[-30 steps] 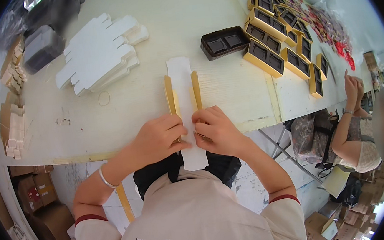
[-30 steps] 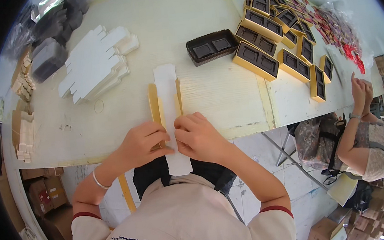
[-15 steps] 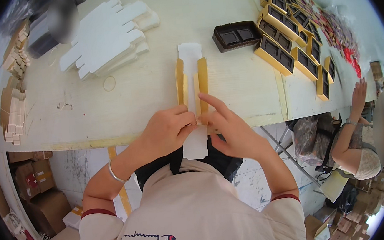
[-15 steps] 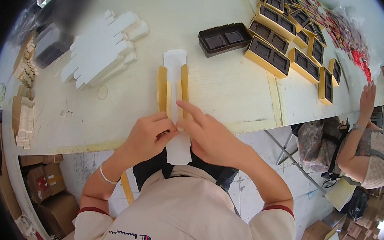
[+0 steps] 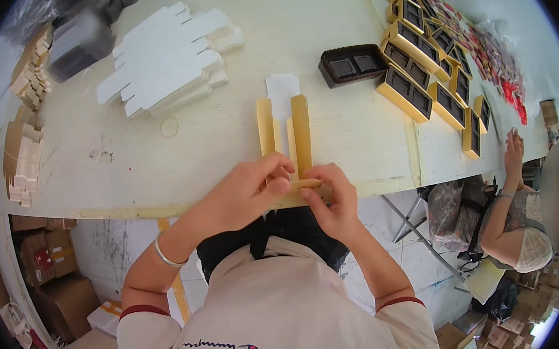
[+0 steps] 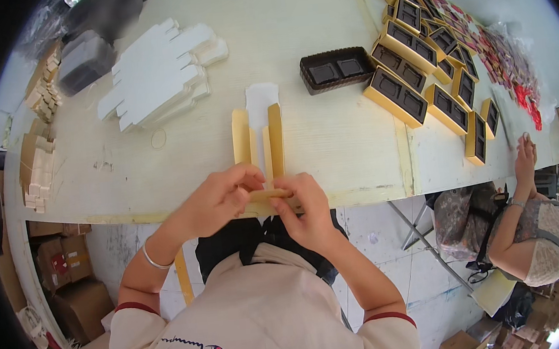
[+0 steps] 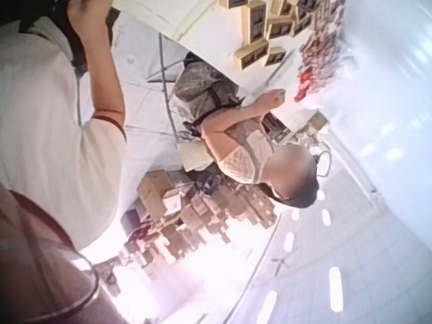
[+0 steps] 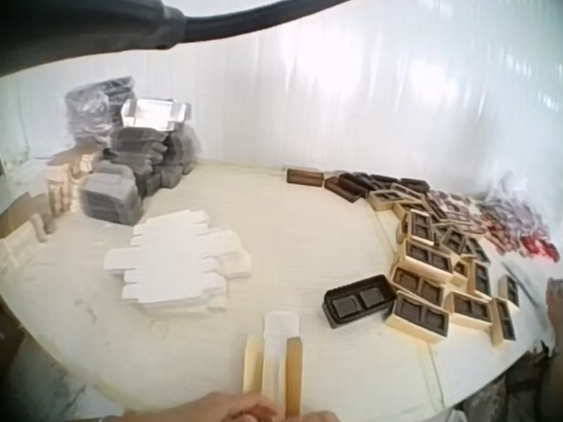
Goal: The person folds white cardboard pieces into rectangular box shapes and inserts black plastic trays into them. The person repeats this process multiple times, placing completed boxes on the table.
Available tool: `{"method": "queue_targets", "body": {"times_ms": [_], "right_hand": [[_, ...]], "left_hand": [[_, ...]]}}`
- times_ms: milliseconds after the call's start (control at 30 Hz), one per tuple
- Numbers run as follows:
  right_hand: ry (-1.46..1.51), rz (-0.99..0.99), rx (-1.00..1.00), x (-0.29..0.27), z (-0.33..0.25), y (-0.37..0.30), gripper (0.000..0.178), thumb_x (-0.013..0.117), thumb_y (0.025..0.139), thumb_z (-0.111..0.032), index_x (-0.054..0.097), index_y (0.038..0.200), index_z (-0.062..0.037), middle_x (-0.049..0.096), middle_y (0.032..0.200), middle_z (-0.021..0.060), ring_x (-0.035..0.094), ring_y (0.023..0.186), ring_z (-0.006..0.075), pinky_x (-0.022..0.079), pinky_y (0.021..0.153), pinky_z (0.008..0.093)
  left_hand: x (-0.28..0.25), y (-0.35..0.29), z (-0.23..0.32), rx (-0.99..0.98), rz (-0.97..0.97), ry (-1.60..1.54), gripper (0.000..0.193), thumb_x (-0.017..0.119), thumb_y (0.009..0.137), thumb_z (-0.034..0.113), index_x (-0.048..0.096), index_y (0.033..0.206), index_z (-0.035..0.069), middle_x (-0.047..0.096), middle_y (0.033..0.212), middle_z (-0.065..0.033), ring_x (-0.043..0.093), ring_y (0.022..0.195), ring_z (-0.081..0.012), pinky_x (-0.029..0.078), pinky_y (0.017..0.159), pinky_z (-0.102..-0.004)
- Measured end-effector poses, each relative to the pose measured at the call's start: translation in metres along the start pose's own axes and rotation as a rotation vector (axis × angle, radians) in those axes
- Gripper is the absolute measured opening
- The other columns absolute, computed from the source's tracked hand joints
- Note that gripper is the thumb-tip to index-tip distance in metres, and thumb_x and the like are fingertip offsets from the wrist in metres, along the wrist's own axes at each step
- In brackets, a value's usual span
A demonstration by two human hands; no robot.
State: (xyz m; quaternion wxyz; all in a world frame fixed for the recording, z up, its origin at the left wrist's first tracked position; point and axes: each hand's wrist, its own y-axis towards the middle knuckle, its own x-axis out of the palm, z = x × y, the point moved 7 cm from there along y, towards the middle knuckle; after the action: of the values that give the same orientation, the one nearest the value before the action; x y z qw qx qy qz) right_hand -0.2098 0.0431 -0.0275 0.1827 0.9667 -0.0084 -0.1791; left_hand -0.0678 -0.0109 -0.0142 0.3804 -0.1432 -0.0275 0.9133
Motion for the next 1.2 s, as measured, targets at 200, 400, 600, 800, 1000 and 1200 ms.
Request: {"method": "queue_targets", "body": {"times_ms": [200, 400, 600, 800, 1000, 1200], "right_hand": [[0.017, 0.043, 0.006, 0.002, -0.005, 0.0, 0.039, 0.067, 0.082, 0.005, 0.05, 0.116, -0.0045, 0.06, 0.099, 0.0136, 0.054, 0.073, 0.0251, 0.046, 0.065, 0.0323], [-0.099, -0.002, -0.12, 0.0, -0.016, 0.01, 0.034, 0.069, 0.079, 0.004, 0.057, 0.111, -0.0016, 0.057, 0.111, 0.0158, 0.057, 0.079, 0.026, 0.05, 0.067, 0.0331], [-0.505, -0.051, -0.338, 0.002, -0.023, 0.0, 0.043, 0.071, 0.071, 0.002, 0.062, 0.113, -0.001, 0.055, 0.12, 0.0154, 0.056, 0.081, 0.0249, 0.048, 0.069, 0.0334], [-0.637, -0.144, -0.266, 0.01, -0.032, 0.013, 0.042, 0.065, 0.062, 0.005, 0.061, 0.104, -0.001, 0.057, 0.101, 0.0116, 0.055, 0.076, 0.025, 0.043, 0.066, 0.0314], [-0.512, -0.394, -0.011, 0.014, -0.02, 0.025, 0.027, 0.061, 0.063, 0.009, 0.057, 0.087, -0.0027, 0.051, 0.083, 0.0086, 0.053, 0.077, 0.0258, 0.042, 0.065, 0.0349], [-0.471, -0.315, -0.193, 0.003, -0.035, 0.028, 0.021, 0.06, 0.065, 0.009, 0.056, 0.082, -0.0029, 0.051, 0.081, 0.0087, 0.051, 0.078, 0.0259, 0.042, 0.066, 0.0348]], "left_hand": [[0.014, -0.004, 0.014, 0.274, 0.147, 0.306, 0.03, 0.055, 0.093, 0.01, 0.041, 0.119, 0.004, 0.058, 0.106, -0.0153, 0.062, 0.078, -0.0381, 0.05, 0.067, -0.0398], [0.007, 0.005, 0.013, 0.24, 0.141, 0.226, 0.031, 0.058, 0.089, 0.001, 0.044, 0.116, 0.005, 0.05, 0.116, -0.0135, 0.062, 0.078, -0.0322, 0.051, 0.065, -0.0379], [0.01, -0.007, 0.021, 0.294, 0.3, 0.446, 0.016, 0.064, 0.087, 0.008, 0.058, 0.1, 0.002, 0.054, 0.11, -0.0107, 0.06, 0.081, -0.0252, 0.051, 0.064, -0.0343], [0.021, -0.012, 0.021, 0.439, 0.345, 0.765, 0.019, 0.064, 0.076, 0.002, 0.061, 0.094, -0.003, 0.056, 0.098, -0.01, 0.057, 0.081, -0.0238, 0.051, 0.067, -0.031], [0.025, -0.007, 0.023, 0.335, 0.213, 0.847, 0.015, 0.06, 0.071, -0.004, 0.059, 0.086, -0.001, 0.054, 0.087, -0.0101, 0.054, 0.079, -0.0249, 0.049, 0.067, -0.0324], [0.019, -0.005, 0.025, 0.238, 0.139, 0.823, 0.016, 0.06, 0.071, -0.006, 0.059, 0.085, 0.001, 0.056, 0.086, -0.0087, 0.054, 0.077, -0.0272, 0.047, 0.063, -0.0359]]}}
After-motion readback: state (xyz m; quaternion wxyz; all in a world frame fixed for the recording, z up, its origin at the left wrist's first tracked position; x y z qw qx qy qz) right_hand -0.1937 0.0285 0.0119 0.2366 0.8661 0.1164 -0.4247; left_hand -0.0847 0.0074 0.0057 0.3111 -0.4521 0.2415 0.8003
